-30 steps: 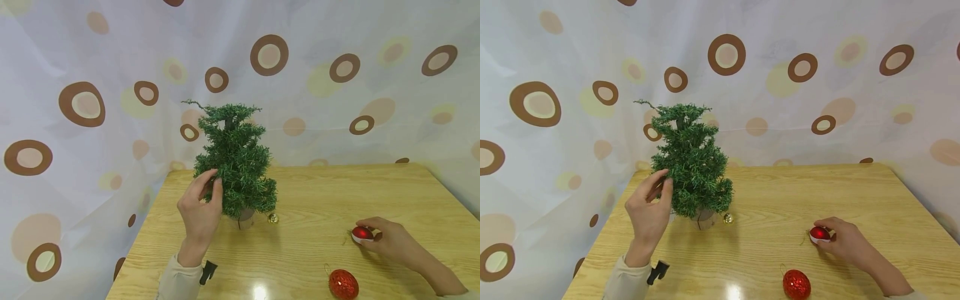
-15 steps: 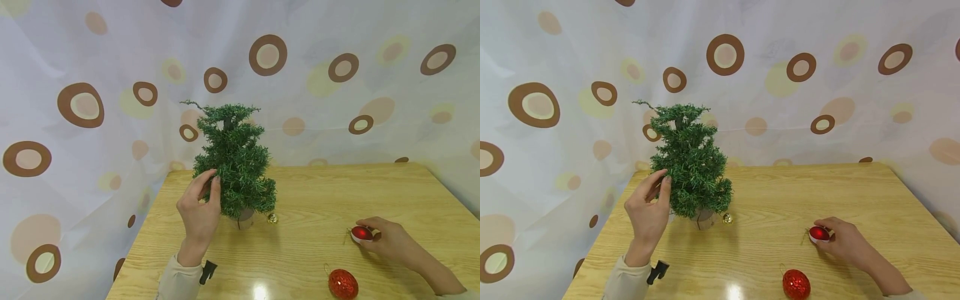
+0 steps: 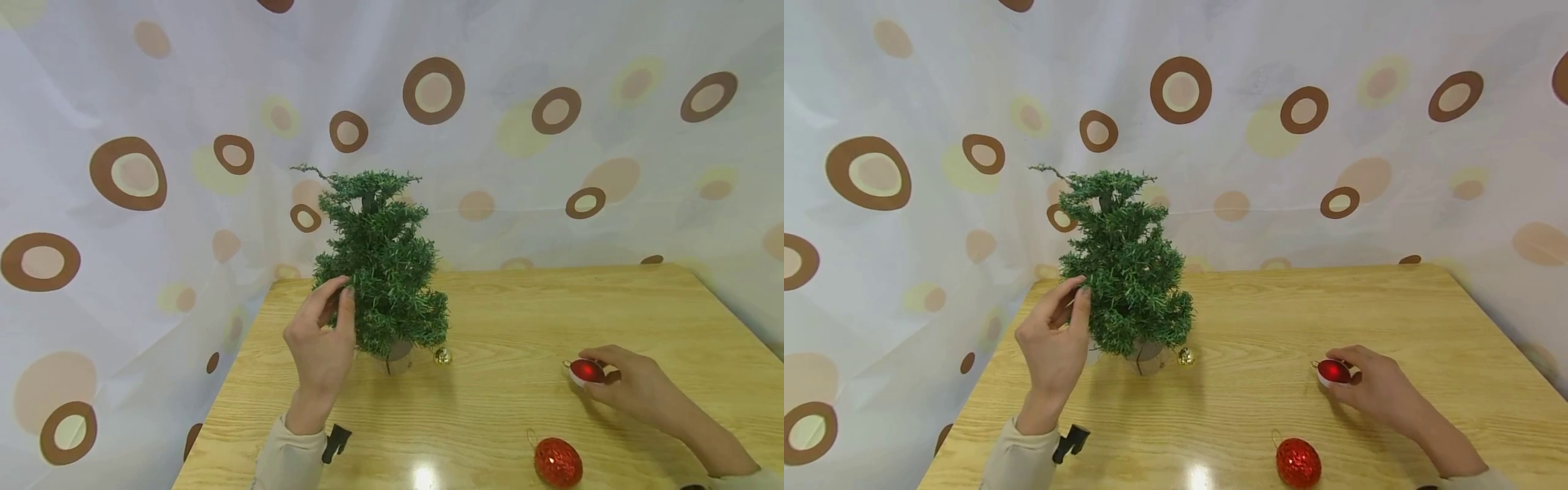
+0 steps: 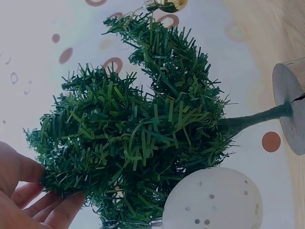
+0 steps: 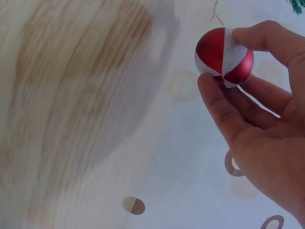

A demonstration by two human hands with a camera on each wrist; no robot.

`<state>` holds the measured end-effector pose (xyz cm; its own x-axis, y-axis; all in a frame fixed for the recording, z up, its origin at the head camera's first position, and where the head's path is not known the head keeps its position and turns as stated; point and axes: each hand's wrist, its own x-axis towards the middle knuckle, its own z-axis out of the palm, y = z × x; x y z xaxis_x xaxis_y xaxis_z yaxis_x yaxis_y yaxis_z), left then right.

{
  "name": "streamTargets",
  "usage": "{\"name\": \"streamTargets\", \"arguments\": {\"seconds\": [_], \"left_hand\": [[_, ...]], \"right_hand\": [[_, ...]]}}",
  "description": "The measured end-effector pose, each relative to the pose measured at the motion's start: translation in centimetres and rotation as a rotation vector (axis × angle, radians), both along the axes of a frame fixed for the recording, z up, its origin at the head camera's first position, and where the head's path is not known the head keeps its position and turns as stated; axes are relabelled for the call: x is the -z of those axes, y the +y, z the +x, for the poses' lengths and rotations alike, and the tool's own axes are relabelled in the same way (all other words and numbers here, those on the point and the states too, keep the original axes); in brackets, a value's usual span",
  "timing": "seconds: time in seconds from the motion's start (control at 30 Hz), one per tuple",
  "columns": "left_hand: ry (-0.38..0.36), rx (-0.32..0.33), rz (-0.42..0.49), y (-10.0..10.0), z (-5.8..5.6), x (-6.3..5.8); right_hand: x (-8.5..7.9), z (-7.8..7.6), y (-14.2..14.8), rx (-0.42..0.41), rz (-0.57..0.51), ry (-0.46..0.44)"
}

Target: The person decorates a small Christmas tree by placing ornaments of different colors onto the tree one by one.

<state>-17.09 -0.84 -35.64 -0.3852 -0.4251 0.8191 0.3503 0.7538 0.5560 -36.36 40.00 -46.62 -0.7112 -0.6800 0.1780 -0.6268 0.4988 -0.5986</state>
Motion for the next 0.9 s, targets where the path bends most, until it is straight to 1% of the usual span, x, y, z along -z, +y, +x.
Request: {"name": "streamTargets", "arguments": {"seconds": [0.07,0.13,0.27,0.43,0.53,0.7,0.9], "left_hand": [[0.001,-0.010,-0.003,0.0,-0.1,0.0],[0.004,-0.016,-0.001,0.1,-0.1,0.0],[0.006,-0.030,0.010,0.1,-0.2,-0.1],[-0.001,-0.054,0.010,0.1,-0.2,-0.2],[-0.004,-0.066,0.008,0.1,-0.1,-0.3],[-0.012,-0.084,0.019,-0.1,-0.2,-0.4],[-0.046,-0.103,0.056,-0.4,0.0,-0.6]], "right_hand": [[-0.1,-0.3,-0.2,-0.010,-0.017,0.008],[-0.2,-0.7,-0.4,-0.023,-0.045,0.035],[-0.4,-1.6,-1.0,-0.058,-0.103,0.122],[-0.7,-2.4,-1.9,-0.097,-0.154,0.201],[-0.9,-2.8,-2.4,-0.111,-0.177,0.225],[-1.2,-3.6,-3.4,-0.143,-0.208,0.230],[-1.7,-4.4,-4.3,-0.174,-0.214,0.244]]}}
